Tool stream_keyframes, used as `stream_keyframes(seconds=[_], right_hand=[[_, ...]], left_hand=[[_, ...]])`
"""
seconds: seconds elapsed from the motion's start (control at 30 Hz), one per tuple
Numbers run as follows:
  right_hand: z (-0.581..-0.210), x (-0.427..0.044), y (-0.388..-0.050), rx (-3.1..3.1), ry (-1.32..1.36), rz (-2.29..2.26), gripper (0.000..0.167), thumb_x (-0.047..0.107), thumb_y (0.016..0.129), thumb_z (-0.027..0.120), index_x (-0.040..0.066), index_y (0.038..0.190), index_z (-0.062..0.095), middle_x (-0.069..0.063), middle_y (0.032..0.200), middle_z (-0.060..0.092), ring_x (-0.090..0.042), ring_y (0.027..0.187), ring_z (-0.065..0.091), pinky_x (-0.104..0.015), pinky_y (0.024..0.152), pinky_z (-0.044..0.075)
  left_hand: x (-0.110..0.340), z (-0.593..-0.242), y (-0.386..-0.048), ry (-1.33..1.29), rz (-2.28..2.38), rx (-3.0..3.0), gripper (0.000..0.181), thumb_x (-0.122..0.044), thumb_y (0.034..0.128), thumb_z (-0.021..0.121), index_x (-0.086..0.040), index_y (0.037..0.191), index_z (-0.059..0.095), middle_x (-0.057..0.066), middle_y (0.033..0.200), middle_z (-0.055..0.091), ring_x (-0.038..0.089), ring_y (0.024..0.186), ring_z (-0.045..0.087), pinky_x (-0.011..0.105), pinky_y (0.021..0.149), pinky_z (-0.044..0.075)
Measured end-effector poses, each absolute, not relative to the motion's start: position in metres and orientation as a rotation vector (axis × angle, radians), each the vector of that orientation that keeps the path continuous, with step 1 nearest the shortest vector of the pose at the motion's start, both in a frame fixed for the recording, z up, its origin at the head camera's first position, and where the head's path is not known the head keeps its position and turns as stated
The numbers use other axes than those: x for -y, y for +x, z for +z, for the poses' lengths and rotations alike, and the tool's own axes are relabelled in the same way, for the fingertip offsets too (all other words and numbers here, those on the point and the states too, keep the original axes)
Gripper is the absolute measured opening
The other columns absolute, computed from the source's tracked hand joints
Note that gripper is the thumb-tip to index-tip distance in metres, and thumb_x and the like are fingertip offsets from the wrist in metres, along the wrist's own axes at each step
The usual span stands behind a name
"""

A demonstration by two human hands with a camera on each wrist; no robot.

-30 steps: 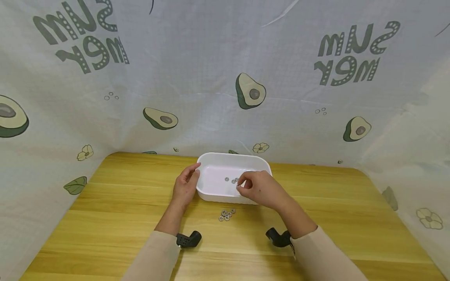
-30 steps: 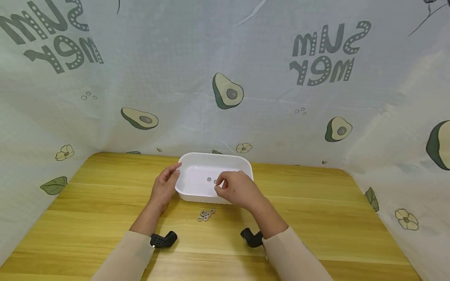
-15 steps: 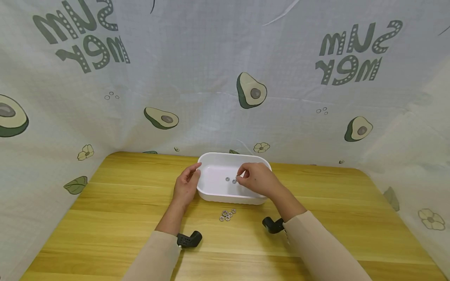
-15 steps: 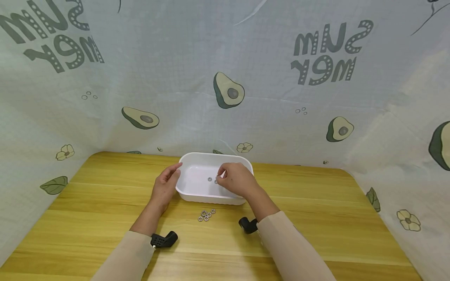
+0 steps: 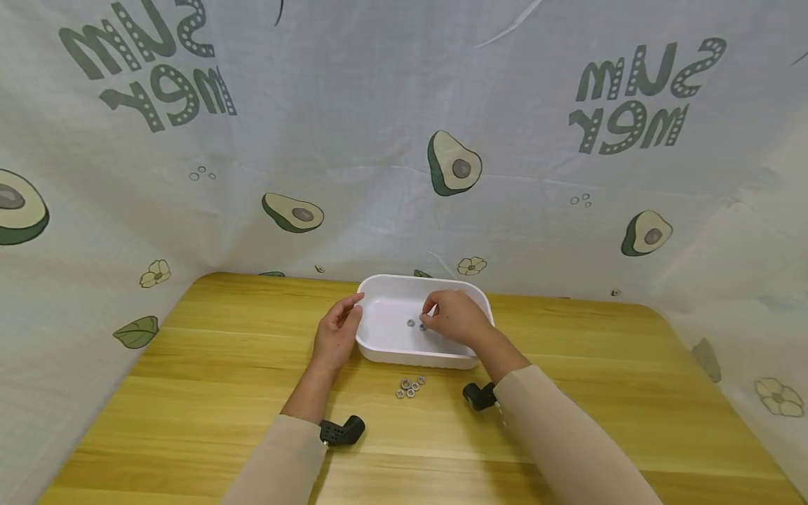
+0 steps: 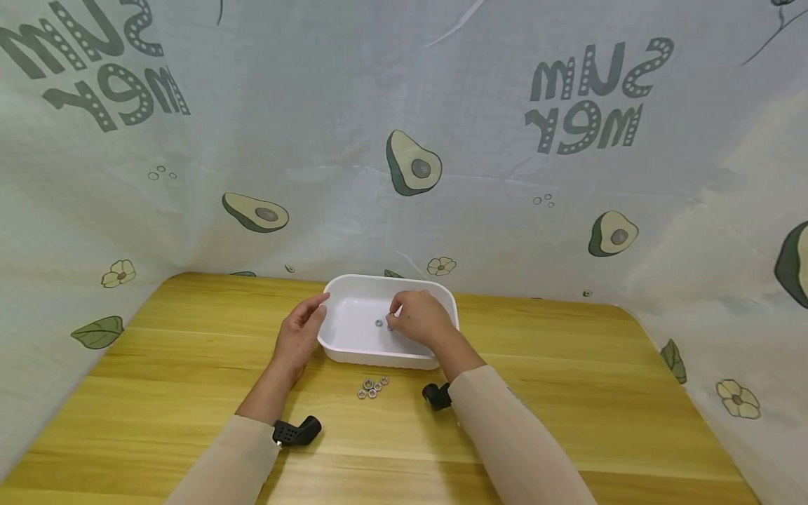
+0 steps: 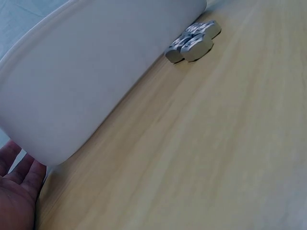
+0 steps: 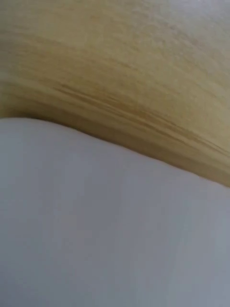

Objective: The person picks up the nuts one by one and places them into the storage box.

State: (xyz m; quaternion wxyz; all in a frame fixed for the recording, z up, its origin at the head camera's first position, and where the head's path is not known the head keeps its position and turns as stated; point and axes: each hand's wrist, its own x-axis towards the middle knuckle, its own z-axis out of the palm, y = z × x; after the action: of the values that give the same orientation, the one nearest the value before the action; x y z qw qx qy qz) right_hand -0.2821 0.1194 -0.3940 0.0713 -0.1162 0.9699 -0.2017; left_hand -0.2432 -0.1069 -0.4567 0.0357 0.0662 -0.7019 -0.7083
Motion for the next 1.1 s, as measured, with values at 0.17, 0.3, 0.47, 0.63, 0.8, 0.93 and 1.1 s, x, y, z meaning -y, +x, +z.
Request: stream_keyframes(seconds=[0.17,0.3,0.47,0.63,0.8,0.93,1.1], right_hand=[[-0.3962,-0.1163,-0.2848,-2.907,-0.323,-0.579,0.014,0.028,0.093,0.073,0.015,0.097,0.072,0.0,0.081,0.067,-0.016,0.07,0.057,-0.025,0.06,0.046],[-0.3942,-0.1139,-0.2849,-2.913,-0.339,-0.561,0.014,0.027,0.093,0.073,0.015,0.098,0.072,0.0,0.081,0.067,-0.016,0.07,0.057,-0.025,0.06,0.046],[-0.3934,-0.1141,-0.2855,-2.861,-0.304,-0.57,0.021,0.029,0.093,0.074,0.013,0.106,0.073,-0.003,0.087,0.069,-0.017,0.074,0.059,-0.026,0.063,0.047],[-0.3929,-0.1172,-0.2856,-2.845,-0.268,-0.593,0.025,0.031,0.094,0.073,0.013,0.111,0.072,-0.003,0.09,0.069,-0.018,0.075,0.06,-0.026,0.064,0.048],[-0.3929,-0.1193,-0.2847,-2.843,-0.264,-0.616,0.024,0.031,0.094,0.073,0.013,0.11,0.072,-0.003,0.09,0.069,-0.018,0.076,0.06,-0.026,0.064,0.049],[-0.3933,-0.1208,-0.2837,-2.845,-0.269,-0.625,0.021,0.029,0.094,0.073,0.013,0.108,0.072,-0.003,0.089,0.068,-0.018,0.076,0.059,-0.026,0.064,0.048],[-0.3929,-0.1213,-0.2816,-2.84,-0.269,-0.666,0.02,0.029,0.094,0.073,0.015,0.108,0.072,-0.003,0.089,0.067,-0.019,0.078,0.059,-0.026,0.066,0.049]], left_hand=[[0.1068,-0.4563,-0.2436,0.216,-2.173,2.157,0.035,-0.027,0.1043,0.056,-0.019,0.137,0.065,0.007,0.151,0.055,0.027,0.137,0.053,0.044,0.116,0.046],[0.1066,-0.4559,-0.2434,0.231,-2.163,2.171,0.034,-0.028,0.1041,0.057,-0.021,0.136,0.065,0.006,0.15,0.055,0.026,0.137,0.053,0.044,0.116,0.046],[0.1063,-0.4558,-0.2419,0.237,-2.156,2.182,0.034,-0.028,0.1041,0.056,-0.022,0.136,0.065,0.006,0.15,0.056,0.027,0.137,0.053,0.045,0.116,0.045],[0.1066,-0.4557,-0.2417,0.241,-2.157,2.173,0.035,-0.029,0.1037,0.057,-0.021,0.136,0.065,0.006,0.15,0.056,0.027,0.138,0.052,0.045,0.117,0.045],[0.1068,-0.4552,-0.2429,0.249,-2.153,2.179,0.034,-0.031,0.1038,0.057,-0.022,0.136,0.065,0.006,0.15,0.056,0.027,0.138,0.052,0.044,0.117,0.045],[0.1072,-0.4554,-0.2435,0.245,-2.164,2.167,0.035,-0.029,0.1039,0.057,-0.021,0.137,0.065,0.007,0.151,0.055,0.027,0.138,0.053,0.045,0.116,0.045],[0.1074,-0.455,-0.2438,0.24,-2.176,2.155,0.035,-0.027,0.1039,0.057,-0.02,0.137,0.065,0.008,0.149,0.057,0.028,0.135,0.055,0.045,0.116,0.046]])
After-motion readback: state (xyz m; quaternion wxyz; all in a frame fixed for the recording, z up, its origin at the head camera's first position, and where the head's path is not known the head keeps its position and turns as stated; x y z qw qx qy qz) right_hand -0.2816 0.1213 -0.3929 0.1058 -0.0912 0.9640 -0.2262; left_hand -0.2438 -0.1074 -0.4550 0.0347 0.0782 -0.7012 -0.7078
